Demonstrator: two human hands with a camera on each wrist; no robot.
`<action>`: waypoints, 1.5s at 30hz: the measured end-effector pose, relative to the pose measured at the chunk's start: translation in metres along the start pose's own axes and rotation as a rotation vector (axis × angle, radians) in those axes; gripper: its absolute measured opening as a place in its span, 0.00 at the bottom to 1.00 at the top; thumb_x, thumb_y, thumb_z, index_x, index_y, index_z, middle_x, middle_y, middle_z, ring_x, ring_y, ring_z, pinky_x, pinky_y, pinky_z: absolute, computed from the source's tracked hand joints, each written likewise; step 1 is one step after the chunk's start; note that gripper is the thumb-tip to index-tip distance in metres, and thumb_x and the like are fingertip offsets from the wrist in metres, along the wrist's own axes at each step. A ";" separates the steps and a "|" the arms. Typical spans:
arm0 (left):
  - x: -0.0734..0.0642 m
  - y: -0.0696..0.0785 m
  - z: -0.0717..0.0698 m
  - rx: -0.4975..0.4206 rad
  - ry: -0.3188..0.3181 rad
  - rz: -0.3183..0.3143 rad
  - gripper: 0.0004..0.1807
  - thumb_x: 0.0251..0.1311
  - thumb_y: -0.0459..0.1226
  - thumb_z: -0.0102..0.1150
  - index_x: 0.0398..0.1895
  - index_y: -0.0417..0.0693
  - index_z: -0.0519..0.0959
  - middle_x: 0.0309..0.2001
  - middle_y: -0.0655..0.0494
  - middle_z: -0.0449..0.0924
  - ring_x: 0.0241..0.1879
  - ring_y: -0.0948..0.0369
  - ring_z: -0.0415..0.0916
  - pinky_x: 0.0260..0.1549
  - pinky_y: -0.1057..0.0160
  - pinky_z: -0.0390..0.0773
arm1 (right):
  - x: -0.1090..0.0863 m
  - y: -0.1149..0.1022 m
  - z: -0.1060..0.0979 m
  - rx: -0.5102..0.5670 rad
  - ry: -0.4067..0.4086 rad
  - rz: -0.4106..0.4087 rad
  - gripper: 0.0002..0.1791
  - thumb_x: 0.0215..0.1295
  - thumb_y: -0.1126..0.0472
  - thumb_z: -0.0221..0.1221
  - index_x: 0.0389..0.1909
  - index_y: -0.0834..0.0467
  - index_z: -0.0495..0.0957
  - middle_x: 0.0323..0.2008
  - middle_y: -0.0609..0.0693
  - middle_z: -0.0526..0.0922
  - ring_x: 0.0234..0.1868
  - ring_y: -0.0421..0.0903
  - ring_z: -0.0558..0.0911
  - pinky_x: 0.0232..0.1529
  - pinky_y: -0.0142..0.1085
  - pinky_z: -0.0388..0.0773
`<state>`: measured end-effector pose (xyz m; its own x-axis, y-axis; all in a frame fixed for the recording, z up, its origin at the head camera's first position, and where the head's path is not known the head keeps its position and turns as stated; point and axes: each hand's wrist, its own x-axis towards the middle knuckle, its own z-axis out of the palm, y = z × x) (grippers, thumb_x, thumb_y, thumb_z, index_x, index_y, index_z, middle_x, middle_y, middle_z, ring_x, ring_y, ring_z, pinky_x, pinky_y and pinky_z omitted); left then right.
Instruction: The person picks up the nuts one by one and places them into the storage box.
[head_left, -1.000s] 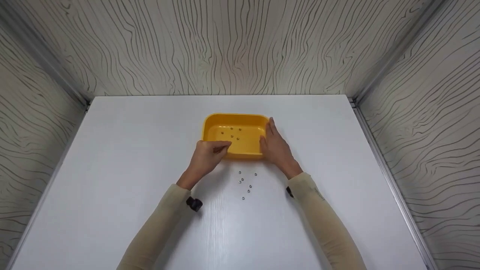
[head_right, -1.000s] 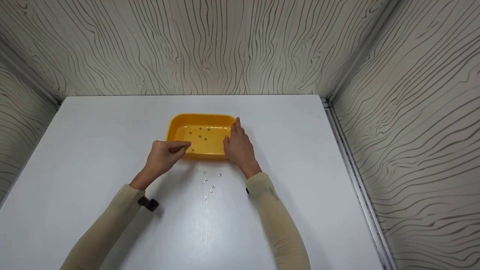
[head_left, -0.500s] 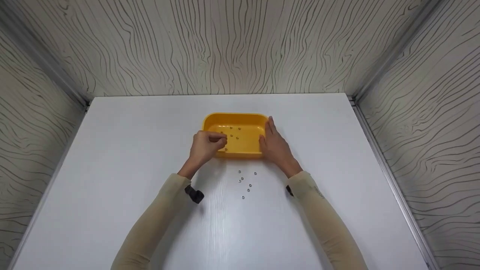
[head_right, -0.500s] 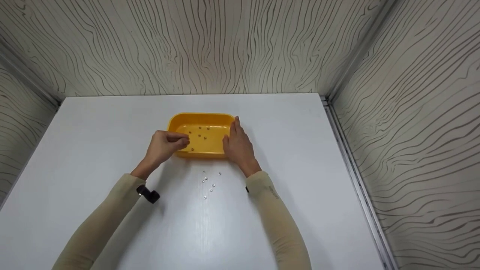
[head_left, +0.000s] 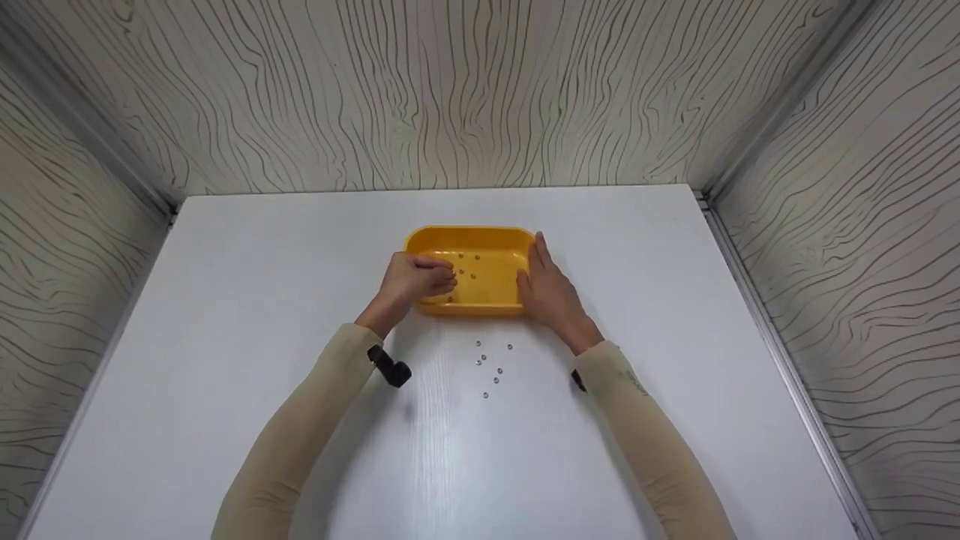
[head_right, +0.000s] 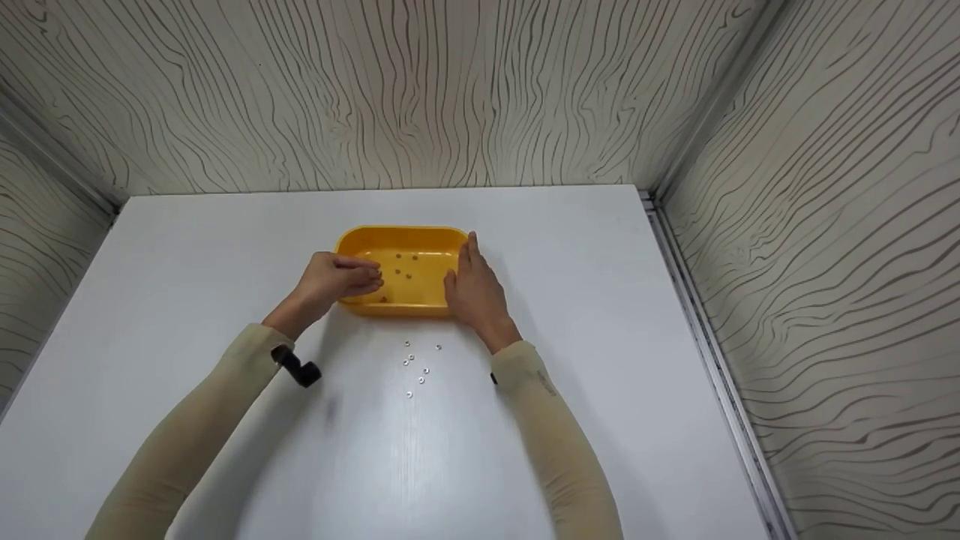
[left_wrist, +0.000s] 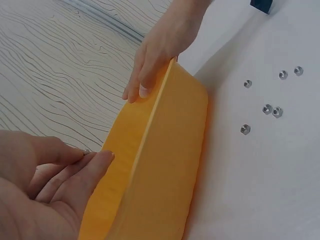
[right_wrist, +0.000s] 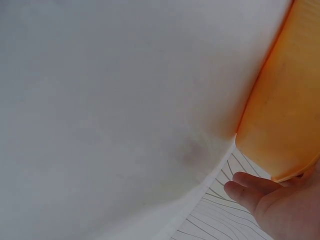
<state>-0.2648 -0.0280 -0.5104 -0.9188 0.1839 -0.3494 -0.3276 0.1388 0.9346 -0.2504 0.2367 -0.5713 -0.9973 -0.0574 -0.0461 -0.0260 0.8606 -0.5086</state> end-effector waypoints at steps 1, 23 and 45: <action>0.001 0.001 -0.001 -0.002 0.001 -0.018 0.15 0.69 0.31 0.65 0.54 0.32 0.85 0.50 0.40 0.90 0.46 0.55 0.92 0.46 0.63 0.91 | 0.000 0.000 0.000 0.003 0.001 0.002 0.39 0.84 0.48 0.41 0.85 0.63 0.41 0.88 0.52 0.34 0.84 0.57 0.58 0.84 0.52 0.60; 0.021 0.005 0.000 0.028 0.050 -0.089 0.15 0.72 0.34 0.63 0.56 0.35 0.85 0.51 0.41 0.89 0.41 0.58 0.91 0.44 0.65 0.91 | 0.000 -0.001 0.001 0.007 0.013 -0.003 0.39 0.84 0.48 0.42 0.84 0.65 0.44 0.88 0.53 0.36 0.82 0.58 0.63 0.81 0.52 0.65; 0.015 0.008 -0.006 0.014 0.101 -0.020 0.16 0.72 0.33 0.61 0.58 0.33 0.84 0.53 0.40 0.88 0.43 0.59 0.90 0.48 0.65 0.90 | 0.000 -0.002 -0.001 0.015 0.002 0.010 0.39 0.84 0.49 0.43 0.84 0.65 0.44 0.88 0.52 0.35 0.81 0.59 0.64 0.80 0.54 0.67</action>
<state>-0.2829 -0.0304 -0.5080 -0.9297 0.0822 -0.3590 -0.3439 0.1551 0.9261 -0.2504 0.2353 -0.5690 -0.9976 -0.0473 -0.0496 -0.0146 0.8536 -0.5208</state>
